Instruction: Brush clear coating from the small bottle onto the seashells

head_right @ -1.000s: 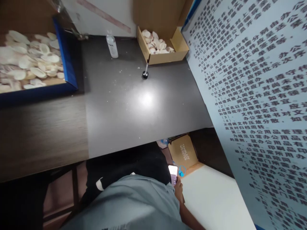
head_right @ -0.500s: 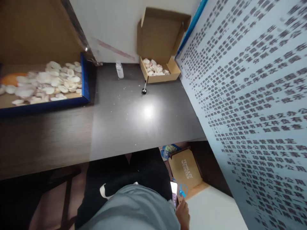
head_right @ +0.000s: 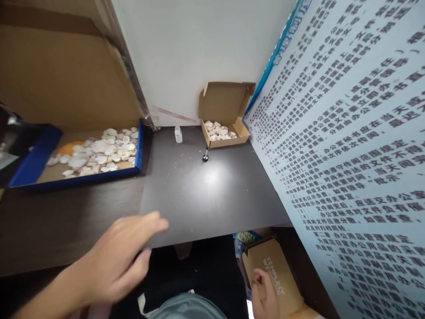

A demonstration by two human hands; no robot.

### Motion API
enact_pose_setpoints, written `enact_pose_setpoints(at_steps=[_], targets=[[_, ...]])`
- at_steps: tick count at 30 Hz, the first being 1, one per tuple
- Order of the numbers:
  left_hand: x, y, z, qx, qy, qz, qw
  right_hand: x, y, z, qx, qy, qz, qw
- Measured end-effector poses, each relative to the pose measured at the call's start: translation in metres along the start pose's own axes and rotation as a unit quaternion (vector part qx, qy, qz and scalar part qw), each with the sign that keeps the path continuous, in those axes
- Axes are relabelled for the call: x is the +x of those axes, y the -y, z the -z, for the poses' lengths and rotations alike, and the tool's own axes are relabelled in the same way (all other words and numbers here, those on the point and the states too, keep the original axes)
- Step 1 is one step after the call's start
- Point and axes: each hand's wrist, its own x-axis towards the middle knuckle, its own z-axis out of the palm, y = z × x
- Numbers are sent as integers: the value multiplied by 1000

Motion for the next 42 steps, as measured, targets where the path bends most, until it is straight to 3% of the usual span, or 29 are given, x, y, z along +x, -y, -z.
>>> enact_pose_setpoints(at_steps=[2, 4, 6, 9, 13, 16, 20, 26, 31, 35, 39, 42], targets=[[38, 4, 10, 19, 23, 16, 999, 17, 55, 11, 32, 1, 124, 992], [68, 10, 17, 16, 47, 31, 998, 40, 110, 19, 90, 9, 269, 959], [90, 19, 18, -4, 52, 40, 998, 70, 161, 19, 112, 32, 352, 929], [117, 37, 16, -53, 16, 27, 998, 126, 220, -4, 57, 90, 364, 925], [145, 59, 13, -80, -58, 41, 994, 193, 267, -57, -51, 132, 284, 948], [153, 67, 17, -114, -96, 57, 987, 219, 284, -84, -148, 115, 296, 936], [151, 67, 29, -124, -130, 52, 982, 231, 292, -98, -189, 121, 341, 913], [161, 71, 47, -118, -157, 70, 978, 232, 309, -124, -29, 152, 435, 887], [163, 75, 53, -114, -177, 103, 972, 236, 332, -152, 91, 207, 464, 857], [144, 80, 71, -64, -181, 140, 971, 244, 338, -162, 96, 236, 475, 842], [108, 95, 93, -47, -226, 210, 950, 249, 336, -160, 76, 259, 467, 842], [83, 110, 99, -47, -273, 249, 928, 251, 336, -156, 49, 278, 476, 833]])
